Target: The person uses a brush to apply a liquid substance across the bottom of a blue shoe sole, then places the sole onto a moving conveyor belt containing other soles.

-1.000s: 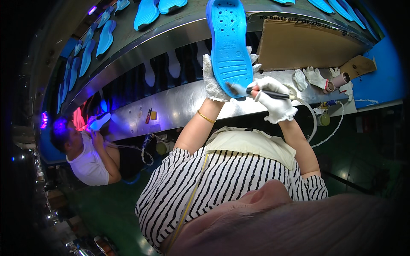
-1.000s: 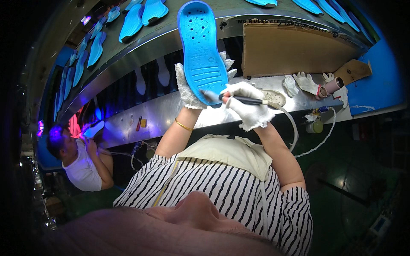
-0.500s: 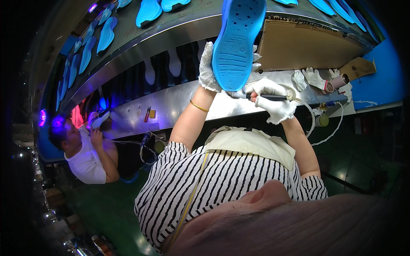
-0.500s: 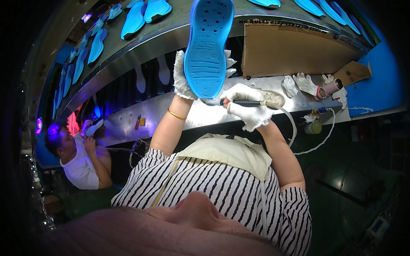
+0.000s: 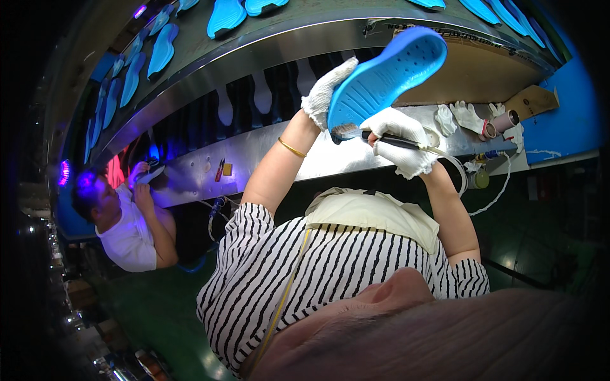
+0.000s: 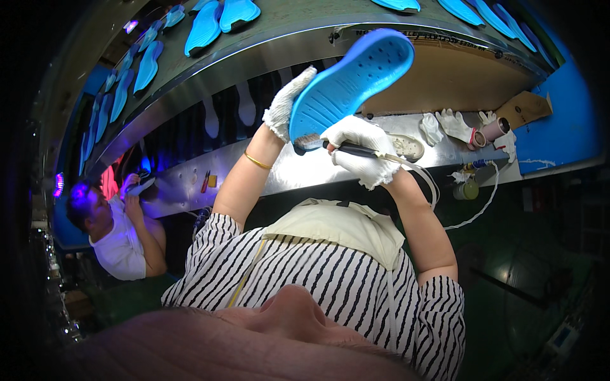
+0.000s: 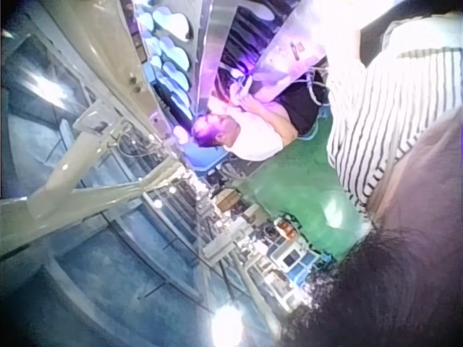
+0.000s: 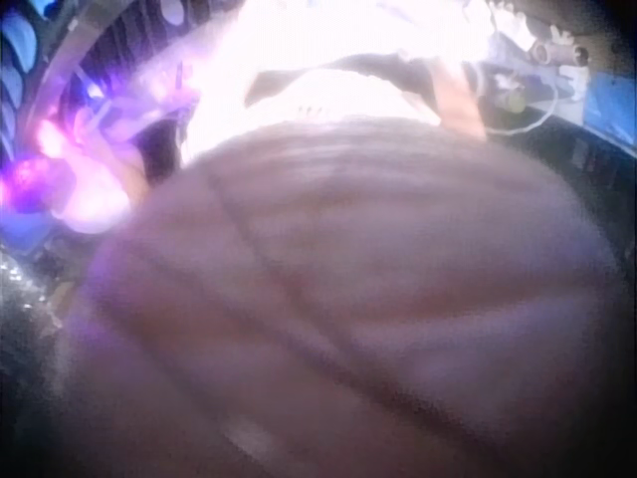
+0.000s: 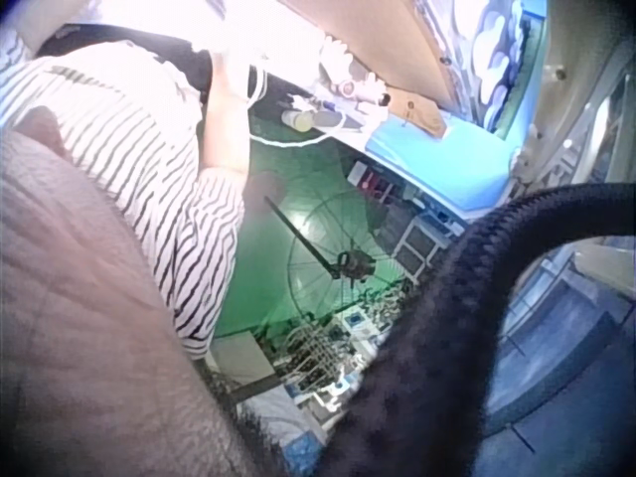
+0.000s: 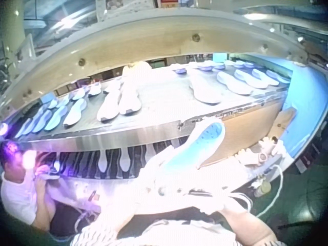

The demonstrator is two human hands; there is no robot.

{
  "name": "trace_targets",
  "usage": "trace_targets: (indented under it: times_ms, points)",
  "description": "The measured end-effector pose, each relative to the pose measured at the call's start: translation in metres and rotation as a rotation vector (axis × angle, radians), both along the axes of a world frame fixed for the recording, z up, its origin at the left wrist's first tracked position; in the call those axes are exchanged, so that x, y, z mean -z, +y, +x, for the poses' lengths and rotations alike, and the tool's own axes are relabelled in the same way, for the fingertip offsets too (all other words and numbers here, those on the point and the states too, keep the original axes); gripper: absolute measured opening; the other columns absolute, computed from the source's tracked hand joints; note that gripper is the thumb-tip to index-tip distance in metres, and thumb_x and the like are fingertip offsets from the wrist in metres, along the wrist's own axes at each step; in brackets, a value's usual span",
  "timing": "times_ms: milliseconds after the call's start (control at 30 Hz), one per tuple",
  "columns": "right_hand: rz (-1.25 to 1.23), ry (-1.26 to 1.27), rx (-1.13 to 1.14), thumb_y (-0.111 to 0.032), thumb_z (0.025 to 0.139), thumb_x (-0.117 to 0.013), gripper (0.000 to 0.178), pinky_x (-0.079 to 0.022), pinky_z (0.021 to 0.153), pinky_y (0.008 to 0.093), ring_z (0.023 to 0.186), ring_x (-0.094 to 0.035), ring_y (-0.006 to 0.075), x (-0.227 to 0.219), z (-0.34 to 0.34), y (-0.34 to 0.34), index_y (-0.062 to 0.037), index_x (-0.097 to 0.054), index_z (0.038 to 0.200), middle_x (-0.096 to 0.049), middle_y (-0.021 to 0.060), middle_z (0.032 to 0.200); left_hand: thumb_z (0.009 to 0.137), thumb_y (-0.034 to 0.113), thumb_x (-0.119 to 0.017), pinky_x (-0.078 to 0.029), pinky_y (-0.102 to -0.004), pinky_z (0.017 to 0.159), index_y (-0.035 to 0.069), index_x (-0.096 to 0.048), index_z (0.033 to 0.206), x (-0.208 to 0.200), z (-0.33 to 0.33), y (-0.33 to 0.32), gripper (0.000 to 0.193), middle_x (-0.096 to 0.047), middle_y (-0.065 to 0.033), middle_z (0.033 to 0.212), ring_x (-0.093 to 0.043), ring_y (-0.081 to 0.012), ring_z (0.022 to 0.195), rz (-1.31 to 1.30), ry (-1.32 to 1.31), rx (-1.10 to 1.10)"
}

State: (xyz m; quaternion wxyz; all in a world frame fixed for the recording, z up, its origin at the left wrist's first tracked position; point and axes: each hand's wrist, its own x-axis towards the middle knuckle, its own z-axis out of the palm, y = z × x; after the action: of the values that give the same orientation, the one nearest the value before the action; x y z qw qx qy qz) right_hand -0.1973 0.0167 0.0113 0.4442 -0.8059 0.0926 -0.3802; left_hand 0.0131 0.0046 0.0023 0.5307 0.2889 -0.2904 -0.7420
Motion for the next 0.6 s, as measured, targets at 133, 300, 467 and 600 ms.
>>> trace_targets:
  times_ms: [133,300,467,600]
  points:
    - [0.325,0.129,-0.03,0.005,0.069,-0.064,0.015,-0.052,0.073,0.0281,0.079,-0.061,0.0128,-0.005,0.001,0.005,-0.0042,-0.059,0.08,-0.063,0.0058,0.086,0.092,0.041,-0.054,-0.059,-0.0347,0.069,-0.001,-0.061,0.111,-0.015,-0.01,0.001,0.047,-0.067,-0.0182,0.097,-0.069,-0.0232,0.08,0.109,-0.092,0.047]
    - [0.267,0.208,-0.125,0.002,0.07,-0.065,0.013,-0.051,0.076,0.0258,0.083,-0.061,0.0121,-0.007,-0.008,-0.008,-0.004,-0.06,0.08,-0.064,0.0047,0.088,0.092,0.042,-0.054,-0.058,-0.0289,0.071,0.0,-0.06,0.114,-0.007,-0.011,-0.001,0.048,-0.067,-0.0138,0.098,-0.068,-0.0201,0.083,0.115,-0.171,0.121]
    - [0.362,0.354,0.011,-0.007,0.073,-0.064,0.012,-0.049,0.075,0.0263,0.08,-0.059,0.0117,-0.023,-0.009,-0.008,-0.0056,-0.064,0.085,-0.065,0.0032,0.087,0.091,0.04,-0.057,-0.056,-0.032,0.078,0.002,-0.061,0.113,-0.008,-0.013,-0.006,0.045,-0.066,-0.0142,0.103,-0.066,-0.021,0.087,0.139,-0.214,0.185]
    - [0.292,0.573,0.03,-0.009,0.069,-0.064,0.017,-0.048,0.073,0.0261,0.077,-0.059,0.0134,-0.019,-0.023,-0.023,-0.005,-0.065,0.086,-0.065,0.0049,0.084,0.089,0.045,-0.057,-0.055,-0.0331,0.079,0.002,-0.059,0.116,-0.016,-0.019,0.003,0.051,-0.065,-0.0142,0.106,-0.066,-0.0208,0.088,0.115,-0.347,0.243]
